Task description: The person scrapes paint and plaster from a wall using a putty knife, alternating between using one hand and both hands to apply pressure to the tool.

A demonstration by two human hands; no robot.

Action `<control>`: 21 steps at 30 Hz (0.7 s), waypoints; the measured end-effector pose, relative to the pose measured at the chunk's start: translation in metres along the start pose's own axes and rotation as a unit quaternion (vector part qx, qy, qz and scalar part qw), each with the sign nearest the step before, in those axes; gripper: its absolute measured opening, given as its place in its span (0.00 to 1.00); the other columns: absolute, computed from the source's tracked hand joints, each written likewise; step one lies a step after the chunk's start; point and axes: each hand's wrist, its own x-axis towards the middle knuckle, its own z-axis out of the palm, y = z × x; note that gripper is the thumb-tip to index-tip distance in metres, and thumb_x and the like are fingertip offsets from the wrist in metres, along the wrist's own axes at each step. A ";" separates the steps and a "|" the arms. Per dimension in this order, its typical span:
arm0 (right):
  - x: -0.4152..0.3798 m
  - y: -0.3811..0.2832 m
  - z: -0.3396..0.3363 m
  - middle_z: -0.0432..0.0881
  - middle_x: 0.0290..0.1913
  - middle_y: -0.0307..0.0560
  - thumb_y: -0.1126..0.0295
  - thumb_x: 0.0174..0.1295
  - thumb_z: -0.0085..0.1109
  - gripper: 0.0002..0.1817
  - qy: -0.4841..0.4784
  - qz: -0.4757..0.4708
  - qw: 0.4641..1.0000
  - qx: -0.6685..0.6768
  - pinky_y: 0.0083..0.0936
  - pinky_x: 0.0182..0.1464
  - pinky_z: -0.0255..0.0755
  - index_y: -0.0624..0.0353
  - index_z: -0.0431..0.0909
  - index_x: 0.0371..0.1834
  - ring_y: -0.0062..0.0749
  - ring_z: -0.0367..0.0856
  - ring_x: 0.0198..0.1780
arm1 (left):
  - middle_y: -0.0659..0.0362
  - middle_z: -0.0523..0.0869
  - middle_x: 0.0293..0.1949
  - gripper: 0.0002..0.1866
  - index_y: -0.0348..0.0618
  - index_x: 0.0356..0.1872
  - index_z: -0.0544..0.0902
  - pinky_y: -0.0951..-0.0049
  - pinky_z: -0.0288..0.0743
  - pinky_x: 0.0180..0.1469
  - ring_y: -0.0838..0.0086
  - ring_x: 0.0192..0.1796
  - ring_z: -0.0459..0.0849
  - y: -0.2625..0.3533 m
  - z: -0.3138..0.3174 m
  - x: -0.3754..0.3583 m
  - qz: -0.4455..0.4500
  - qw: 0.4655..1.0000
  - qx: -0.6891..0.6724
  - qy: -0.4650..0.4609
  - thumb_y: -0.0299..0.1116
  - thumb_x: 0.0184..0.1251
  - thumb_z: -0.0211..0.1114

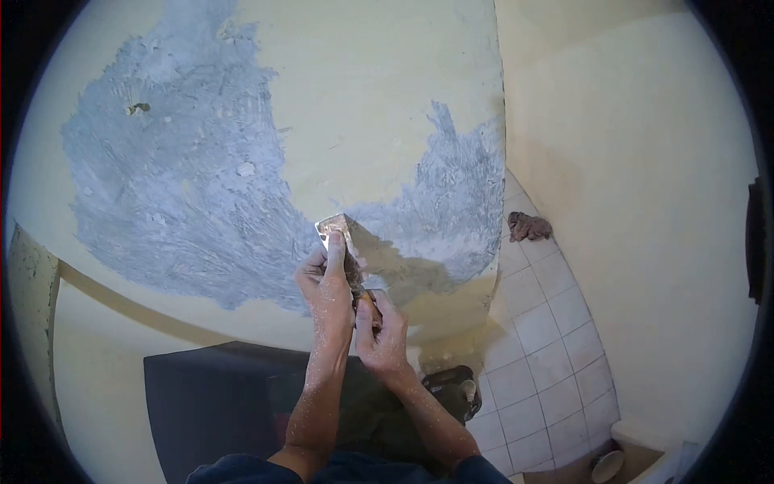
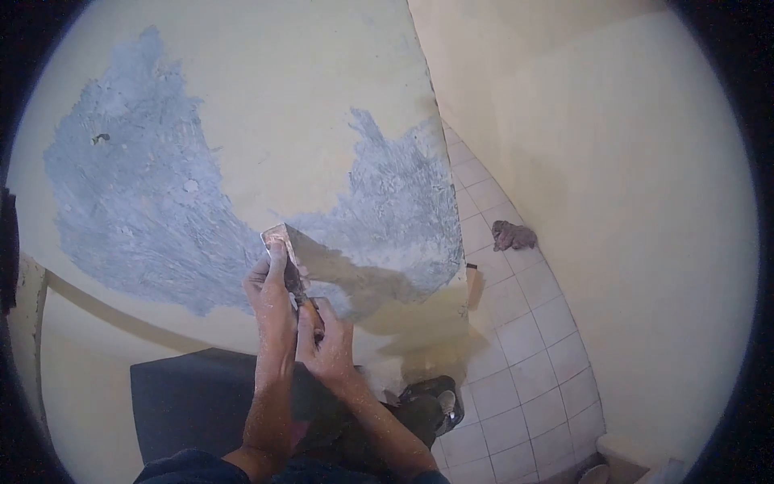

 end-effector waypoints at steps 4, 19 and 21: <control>0.017 -0.011 -0.010 0.76 0.27 0.43 0.74 0.73 0.50 0.09 -0.045 0.055 0.996 -0.054 0.23 0.29 0.66 0.69 0.76 0.47 0.17 0.68 0.27 | 0.65 0.81 0.21 0.19 0.37 0.25 0.83 0.79 0.65 0.25 0.85 0.22 0.73 0.004 0.009 0.004 0.049 0.999 0.002 0.003 0.40 0.75 0.65; -0.005 -0.023 -0.009 0.74 0.21 0.54 0.72 0.69 0.55 0.07 -0.018 0.043 0.997 -0.057 0.32 0.25 0.66 0.66 0.75 0.39 0.35 0.76 0.21 | 0.63 0.82 0.22 0.19 0.39 0.26 0.83 0.78 0.68 0.25 0.83 0.21 0.76 0.003 -0.006 -0.006 0.000 1.000 0.021 -0.015 0.42 0.76 0.63; -0.002 -0.022 -0.006 0.74 0.20 0.57 0.72 0.69 0.56 0.06 -0.012 0.022 0.997 -0.067 0.34 0.24 0.66 0.65 0.75 0.40 0.43 0.78 0.19 | 0.63 0.83 0.22 0.19 0.39 0.26 0.83 0.78 0.68 0.25 0.83 0.21 0.76 0.004 -0.008 -0.005 -0.036 0.999 0.005 -0.014 0.42 0.76 0.63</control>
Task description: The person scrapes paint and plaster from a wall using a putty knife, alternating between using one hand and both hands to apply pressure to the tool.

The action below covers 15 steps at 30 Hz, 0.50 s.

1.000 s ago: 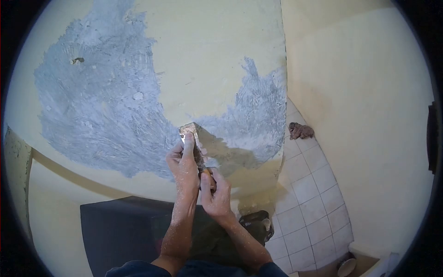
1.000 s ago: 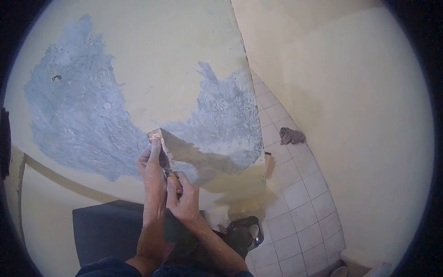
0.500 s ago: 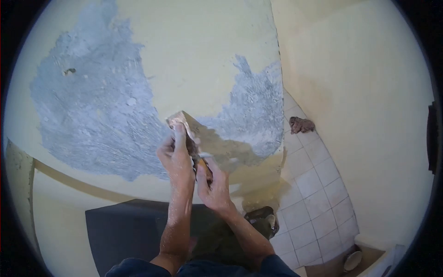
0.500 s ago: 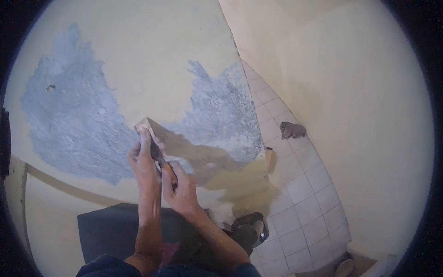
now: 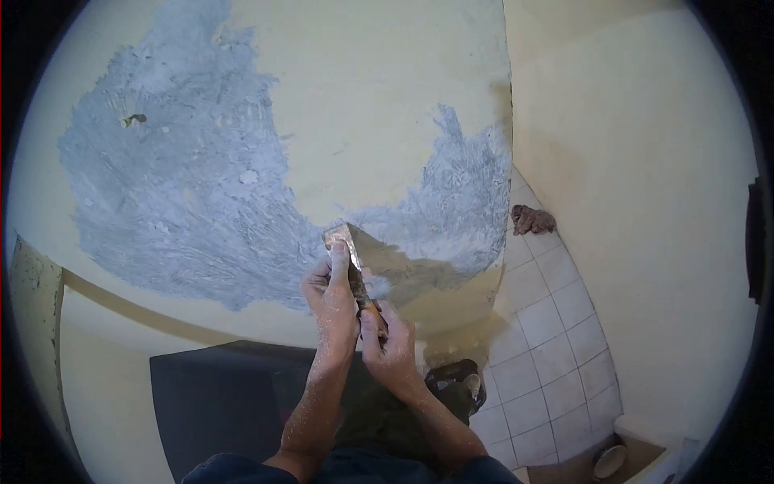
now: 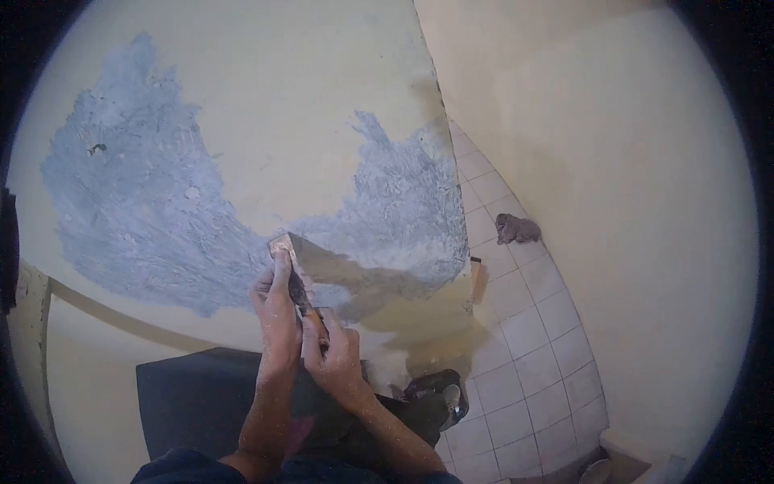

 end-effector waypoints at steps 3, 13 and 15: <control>0.005 0.001 -0.005 0.73 0.19 0.57 0.72 0.69 0.56 0.06 -0.013 0.010 1.000 -0.007 0.35 0.23 0.65 0.65 0.75 0.40 0.45 0.76 0.18 | 0.63 0.83 0.22 0.19 0.40 0.27 0.83 0.79 0.67 0.24 0.84 0.21 0.76 -0.005 0.003 0.012 0.064 0.998 -0.001 -0.006 0.42 0.76 0.63; 0.006 -0.003 -0.002 0.72 0.18 0.50 0.73 0.70 0.54 0.07 -0.018 -0.001 1.000 -0.008 0.31 0.23 0.63 0.67 0.74 0.38 0.30 0.70 0.20 | 0.63 0.82 0.22 0.19 0.39 0.27 0.83 0.79 0.67 0.23 0.83 0.21 0.76 0.004 0.004 0.005 0.042 0.999 -0.015 0.011 0.43 0.75 0.63; -0.005 -0.004 -0.002 0.73 0.18 0.48 0.73 0.71 0.53 0.08 -0.023 0.019 1.000 -0.010 0.29 0.23 0.62 0.68 0.74 0.37 0.20 0.69 0.20 | 0.63 0.82 0.22 0.20 0.39 0.26 0.83 0.78 0.67 0.23 0.83 0.20 0.76 -0.001 -0.002 0.005 0.051 0.999 0.006 0.009 0.43 0.75 0.63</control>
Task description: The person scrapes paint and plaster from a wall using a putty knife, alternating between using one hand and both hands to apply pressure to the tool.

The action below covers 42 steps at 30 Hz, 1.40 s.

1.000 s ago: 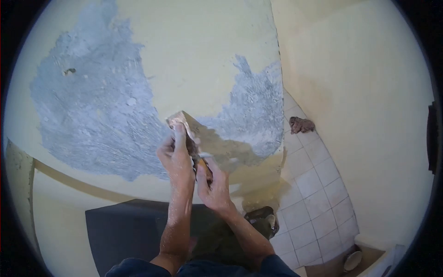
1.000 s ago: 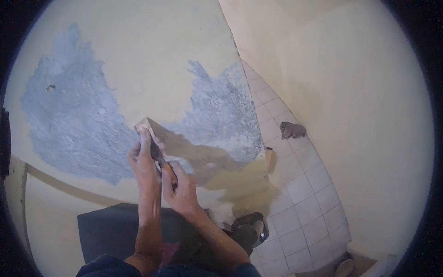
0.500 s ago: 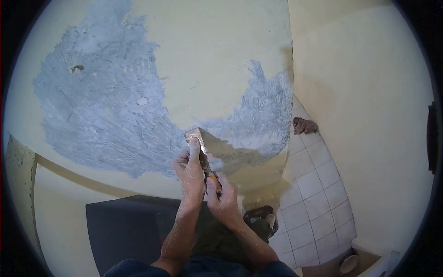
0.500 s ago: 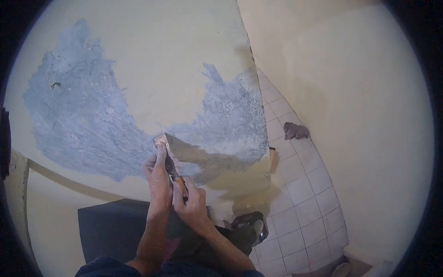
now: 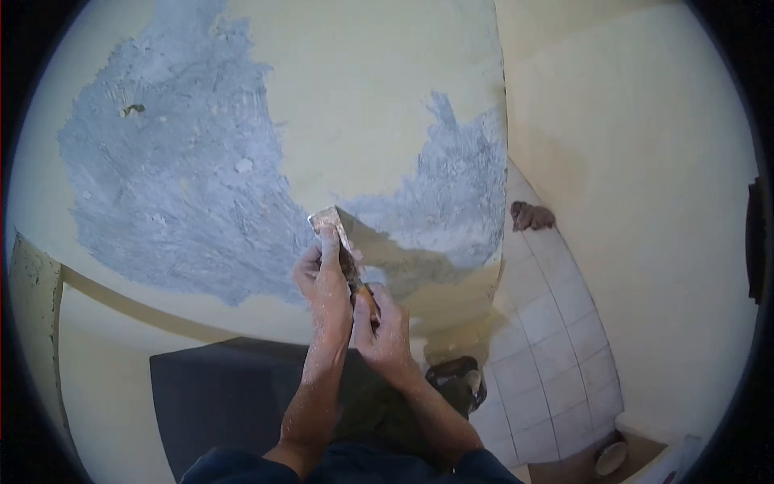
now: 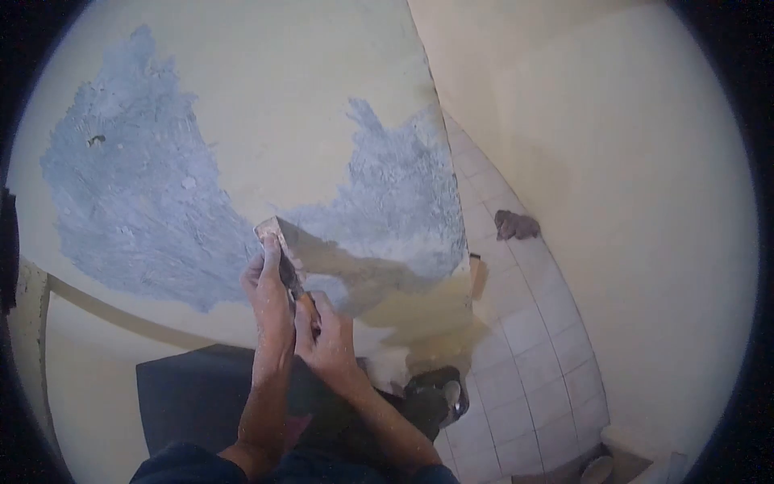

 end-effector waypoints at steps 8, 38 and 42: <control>0.006 -0.005 0.008 0.74 0.20 0.50 0.73 0.71 0.53 0.07 0.015 -0.020 1.000 -0.008 0.30 0.24 0.63 0.67 0.75 0.39 0.21 0.67 0.21 | 0.63 0.81 0.20 0.21 0.40 0.24 0.83 0.79 0.65 0.23 0.83 0.20 0.75 0.004 -0.004 0.000 -0.007 1.000 -0.003 0.000 0.44 0.75 0.64; -0.009 -0.015 0.027 0.71 0.20 0.45 0.72 0.73 0.51 0.08 -0.006 -0.004 0.999 0.052 0.26 0.27 0.63 0.68 0.73 0.40 0.20 0.67 0.24 | 0.66 0.80 0.21 0.18 0.43 0.26 0.83 0.79 0.64 0.25 0.84 0.21 0.73 0.021 -0.025 0.003 -0.050 0.998 0.038 -0.009 0.44 0.74 0.64; -0.007 -0.022 0.030 0.72 0.21 0.44 0.72 0.74 0.51 0.08 -0.008 0.026 0.999 0.029 0.26 0.25 0.62 0.67 0.74 0.41 0.18 0.66 0.24 | 0.66 0.81 0.20 0.19 0.43 0.24 0.83 0.80 0.63 0.23 0.84 0.20 0.73 0.016 -0.027 0.013 -0.027 0.999 0.020 -0.017 0.43 0.74 0.65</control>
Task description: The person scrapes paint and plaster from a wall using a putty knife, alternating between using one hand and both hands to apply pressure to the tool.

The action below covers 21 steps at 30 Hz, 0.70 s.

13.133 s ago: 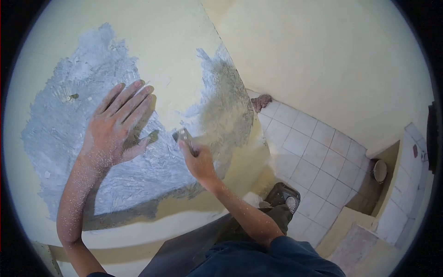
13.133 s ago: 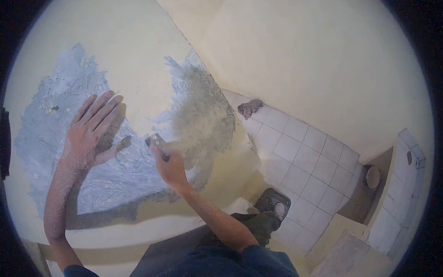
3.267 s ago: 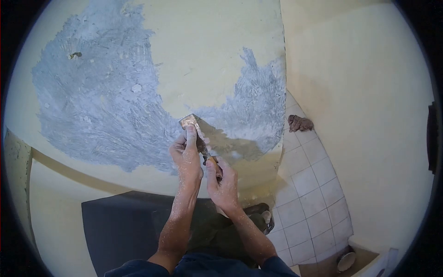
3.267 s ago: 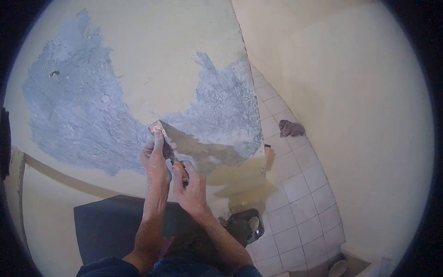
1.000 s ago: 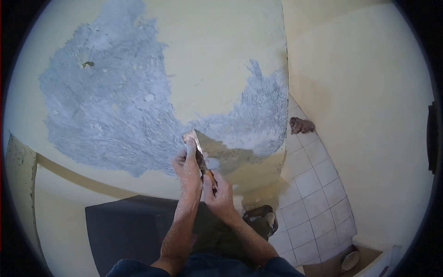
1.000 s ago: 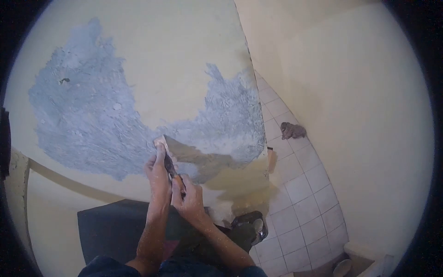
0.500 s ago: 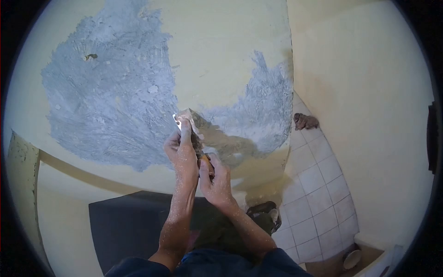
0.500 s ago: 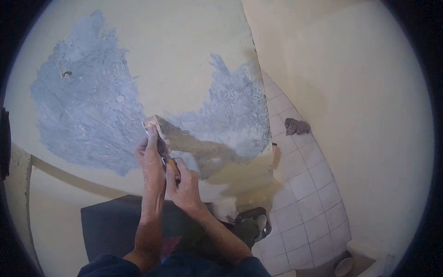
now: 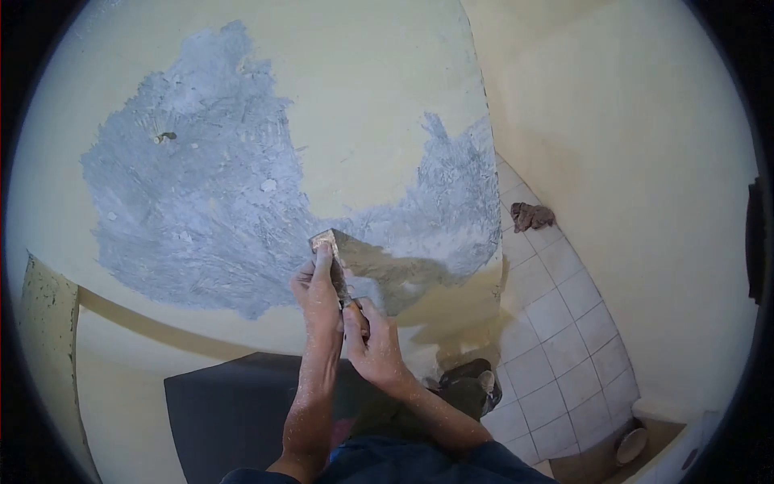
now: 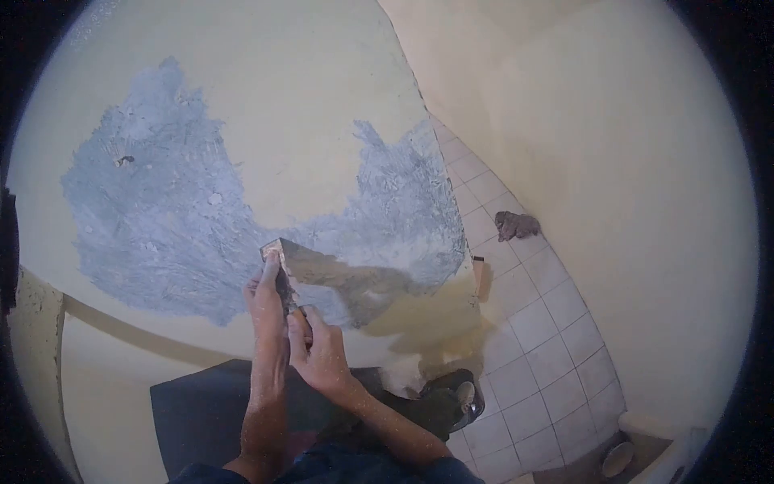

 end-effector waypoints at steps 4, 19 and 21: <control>-0.004 0.023 0.003 0.75 0.22 0.45 0.71 0.74 0.50 0.08 0.001 -0.008 1.000 0.018 0.26 0.25 0.62 0.67 0.75 0.44 0.18 0.68 0.24 | 0.65 0.82 0.21 0.19 0.40 0.24 0.84 0.79 0.64 0.24 0.85 0.21 0.74 -0.014 -0.011 0.003 0.022 1.000 0.014 -0.001 0.41 0.74 0.65; 0.002 0.000 0.004 0.71 0.19 0.57 0.70 0.73 0.51 0.09 0.006 -0.017 1.000 0.024 0.35 0.25 0.65 0.66 0.72 0.39 0.36 0.73 0.19 | 0.64 0.80 0.18 0.21 0.39 0.23 0.83 0.78 0.64 0.21 0.84 0.18 0.72 0.021 0.006 -0.007 0.005 0.999 0.048 -0.003 0.43 0.75 0.63; 0.000 0.010 0.003 0.70 0.18 0.56 0.70 0.73 0.51 0.09 0.009 -0.008 1.000 0.020 0.35 0.25 0.64 0.66 0.72 0.38 0.38 0.72 0.18 | 0.66 0.80 0.20 0.20 0.41 0.26 0.84 0.79 0.63 0.23 0.85 0.20 0.72 0.001 -0.002 -0.006 0.017 0.998 0.067 -0.008 0.45 0.74 0.64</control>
